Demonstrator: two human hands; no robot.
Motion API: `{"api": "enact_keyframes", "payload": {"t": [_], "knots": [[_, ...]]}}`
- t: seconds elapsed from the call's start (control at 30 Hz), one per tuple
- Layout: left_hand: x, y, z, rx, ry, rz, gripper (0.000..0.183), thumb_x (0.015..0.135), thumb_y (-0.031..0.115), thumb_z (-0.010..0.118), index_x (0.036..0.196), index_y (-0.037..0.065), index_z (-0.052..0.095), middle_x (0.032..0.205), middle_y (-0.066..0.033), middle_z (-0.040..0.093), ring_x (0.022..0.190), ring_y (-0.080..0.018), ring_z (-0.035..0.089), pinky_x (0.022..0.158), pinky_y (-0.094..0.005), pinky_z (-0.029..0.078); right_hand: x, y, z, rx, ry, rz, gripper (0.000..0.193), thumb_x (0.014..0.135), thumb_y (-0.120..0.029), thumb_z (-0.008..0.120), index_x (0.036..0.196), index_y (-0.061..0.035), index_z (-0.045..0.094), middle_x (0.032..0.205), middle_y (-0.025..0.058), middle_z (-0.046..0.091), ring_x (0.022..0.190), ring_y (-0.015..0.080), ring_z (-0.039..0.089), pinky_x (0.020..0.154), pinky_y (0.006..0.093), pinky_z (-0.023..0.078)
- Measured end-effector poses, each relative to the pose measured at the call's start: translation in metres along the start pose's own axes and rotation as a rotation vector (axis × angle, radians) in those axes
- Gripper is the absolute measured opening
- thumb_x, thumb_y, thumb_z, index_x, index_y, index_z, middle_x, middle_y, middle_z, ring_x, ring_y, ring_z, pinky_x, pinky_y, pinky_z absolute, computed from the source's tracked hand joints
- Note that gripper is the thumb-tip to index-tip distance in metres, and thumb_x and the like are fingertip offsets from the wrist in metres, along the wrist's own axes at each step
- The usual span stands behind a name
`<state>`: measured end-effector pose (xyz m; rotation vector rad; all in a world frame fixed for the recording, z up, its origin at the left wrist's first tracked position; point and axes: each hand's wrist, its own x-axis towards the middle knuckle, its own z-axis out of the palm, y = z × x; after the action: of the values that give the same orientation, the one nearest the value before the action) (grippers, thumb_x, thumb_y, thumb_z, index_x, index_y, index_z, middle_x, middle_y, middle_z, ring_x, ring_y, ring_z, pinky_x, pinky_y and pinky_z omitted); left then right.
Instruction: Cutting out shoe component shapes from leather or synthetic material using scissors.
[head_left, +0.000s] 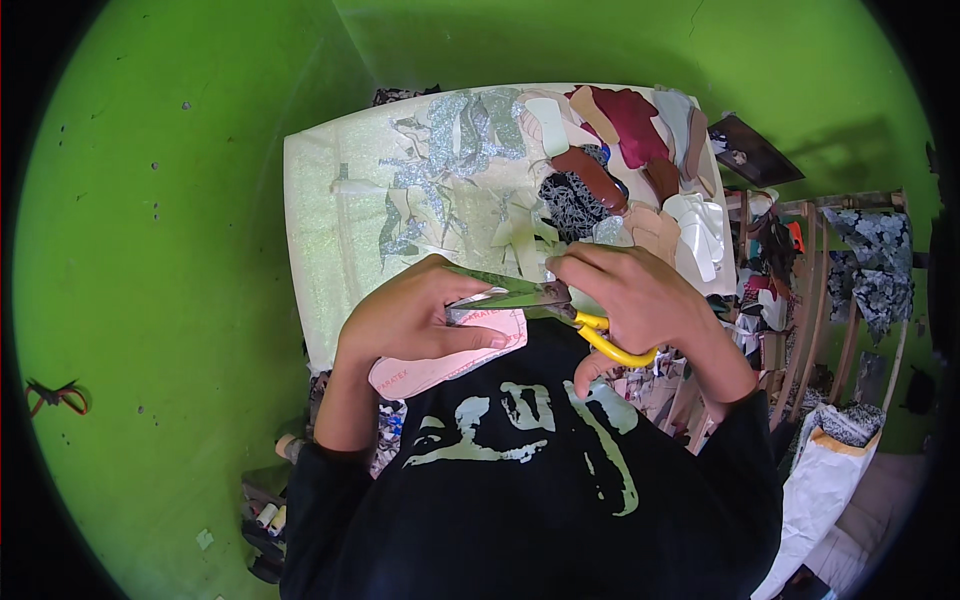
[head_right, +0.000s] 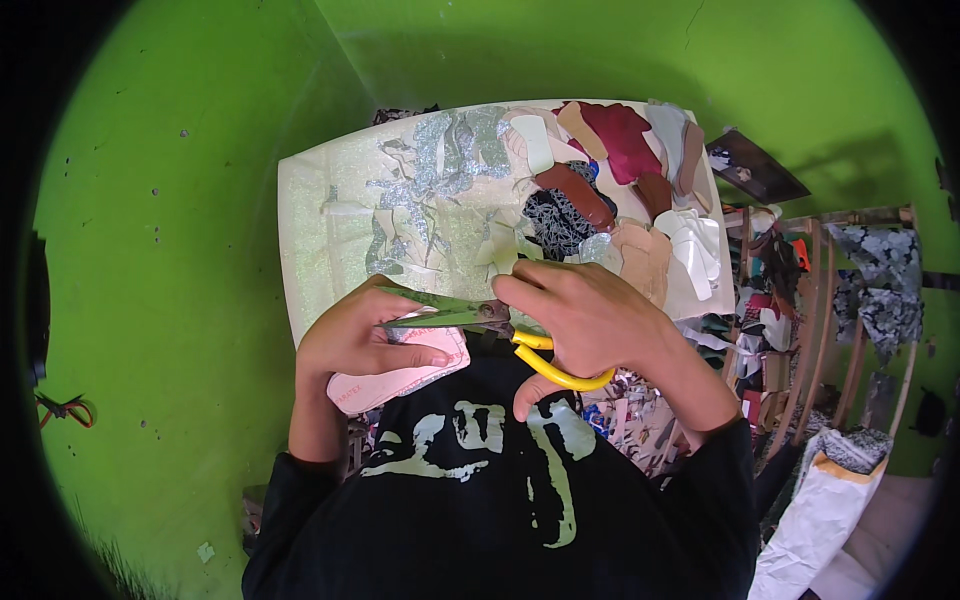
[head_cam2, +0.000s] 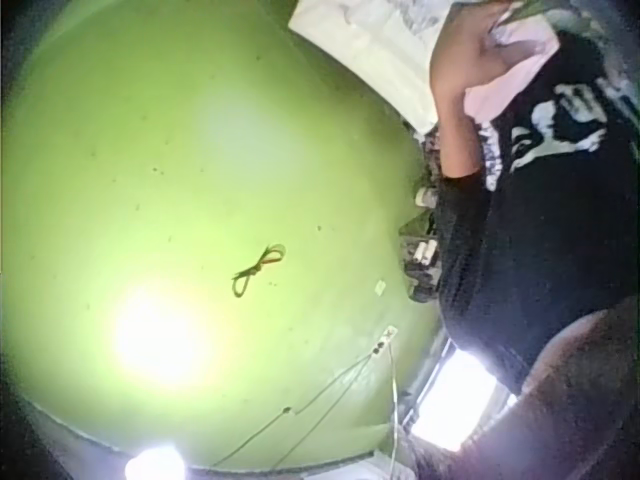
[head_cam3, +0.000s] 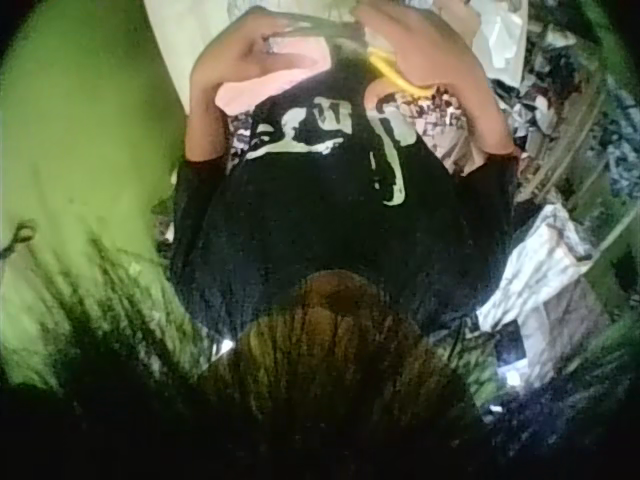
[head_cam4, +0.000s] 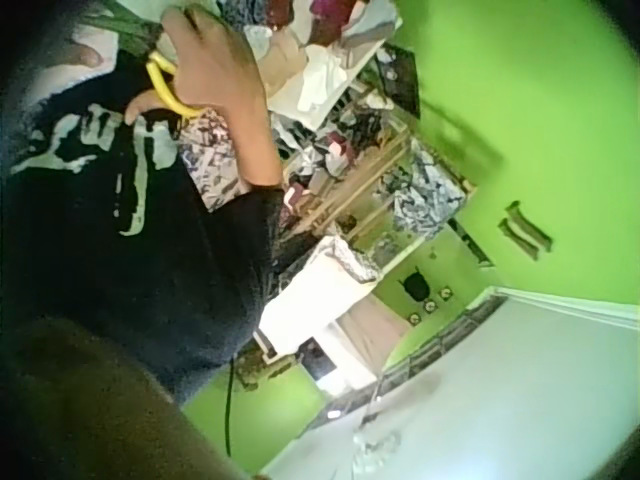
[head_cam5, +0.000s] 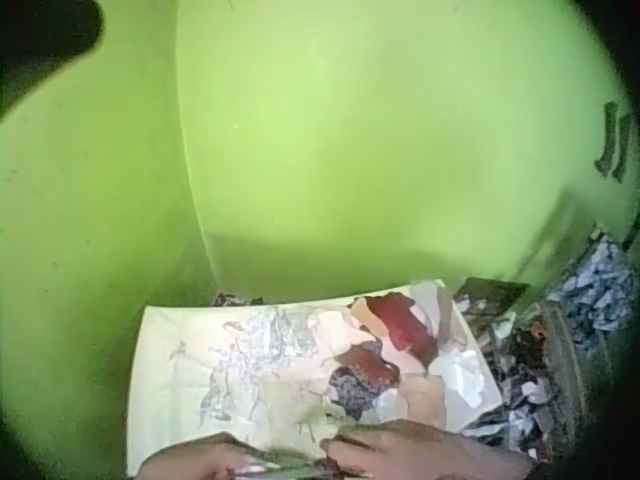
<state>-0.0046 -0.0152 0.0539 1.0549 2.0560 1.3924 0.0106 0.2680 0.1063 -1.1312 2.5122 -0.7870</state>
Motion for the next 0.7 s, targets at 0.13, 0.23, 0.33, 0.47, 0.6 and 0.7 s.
{"api": "enact_keyframes", "payload": {"t": [0.13, 0.23, 0.33, 0.47, 0.6, 0.7], "knots": [[0.008, 0.01, -0.006, -0.035, -0.05, -0.009, 0.037, 0.081, 0.032, 0.079, 0.103, 0.003, 0.07, 0.079, -0.0148, 0.068, 0.065, -0.032, 0.062, 0.063, -0.0356, 0.047, -0.003, 0.006, 0.001, 0.008, 0.0, -0.02, 0.095, 0.049, -0.075, 0.08, 0.101, -0.0009, 0.052, 0.082, 0.0145, 0.054, 0.066, 0.0387, 0.058, 0.058, 0.0443, 0.048], [0.007, 0.003, -0.004, 0.0, -0.031, 0.052, 0.035, 0.081, 0.031, 0.078, 0.102, 0.003, 0.07, 0.078, -0.0149, 0.066, 0.065, -0.0344, 0.06, 0.062, -0.037, 0.047, -0.008, 0.008, -0.001, -0.022, -0.089, 0.022, 0.094, 0.049, -0.074, 0.081, 0.101, -0.0015, 0.053, 0.079, 0.0135, 0.054, 0.064, 0.039, 0.058, 0.056, 0.0453, 0.046], [0.009, 0.004, -0.006, -0.067, -0.057, 0.066, 0.034, 0.082, 0.03, 0.078, 0.099, 0.002, 0.07, 0.077, -0.0153, 0.065, 0.065, -0.0366, 0.059, 0.062, -0.0381, 0.046, -0.009, 0.011, -0.003, 0.021, -0.099, 0.009, 0.094, 0.048, -0.074, 0.081, 0.101, -0.0022, 0.054, 0.078, 0.0121, 0.053, 0.065, 0.0384, 0.058, 0.057, 0.0451, 0.045], [0.013, 0.011, -0.008, 0.003, -0.132, 0.031, 0.033, 0.081, 0.03, 0.077, 0.097, 0.002, 0.069, 0.077, -0.0159, 0.065, 0.068, -0.0377, 0.061, 0.063, -0.0392, 0.047, -0.006, 0.016, -0.008, 0.008, -0.04, -0.058, 0.094, 0.047, -0.074, 0.081, 0.102, -0.0027, 0.054, 0.08, 0.0118, 0.053, 0.067, 0.0379, 0.058, 0.058, 0.0441, 0.045], [0.013, 0.02, -0.009, 0.057, -0.146, -0.007, 0.034, 0.081, 0.03, 0.077, 0.097, 0.001, 0.07, 0.082, -0.017, 0.066, 0.077, -0.038, 0.062, 0.07, -0.0402, 0.048, -0.005, 0.012, -0.014, -0.04, -0.034, -0.077, 0.094, 0.045, -0.073, 0.081, 0.102, -0.0031, 0.054, 0.084, 0.0118, 0.054, 0.068, 0.0377, 0.059, 0.058, 0.044, 0.046], [0.013, 0.013, -0.006, 0.058, -0.123, 0.048, 0.034, 0.081, 0.03, 0.077, 0.099, 0.002, 0.07, 0.087, -0.0172, 0.068, 0.082, -0.0382, 0.063, 0.076, -0.0399, 0.049, -0.005, 0.011, -0.016, -0.042, -0.067, -0.069, 0.092, 0.046, -0.072, 0.082, 0.101, -0.0034, 0.054, 0.084, 0.0122, 0.054, 0.068, 0.038, 0.059, 0.058, 0.0444, 0.046]]}}
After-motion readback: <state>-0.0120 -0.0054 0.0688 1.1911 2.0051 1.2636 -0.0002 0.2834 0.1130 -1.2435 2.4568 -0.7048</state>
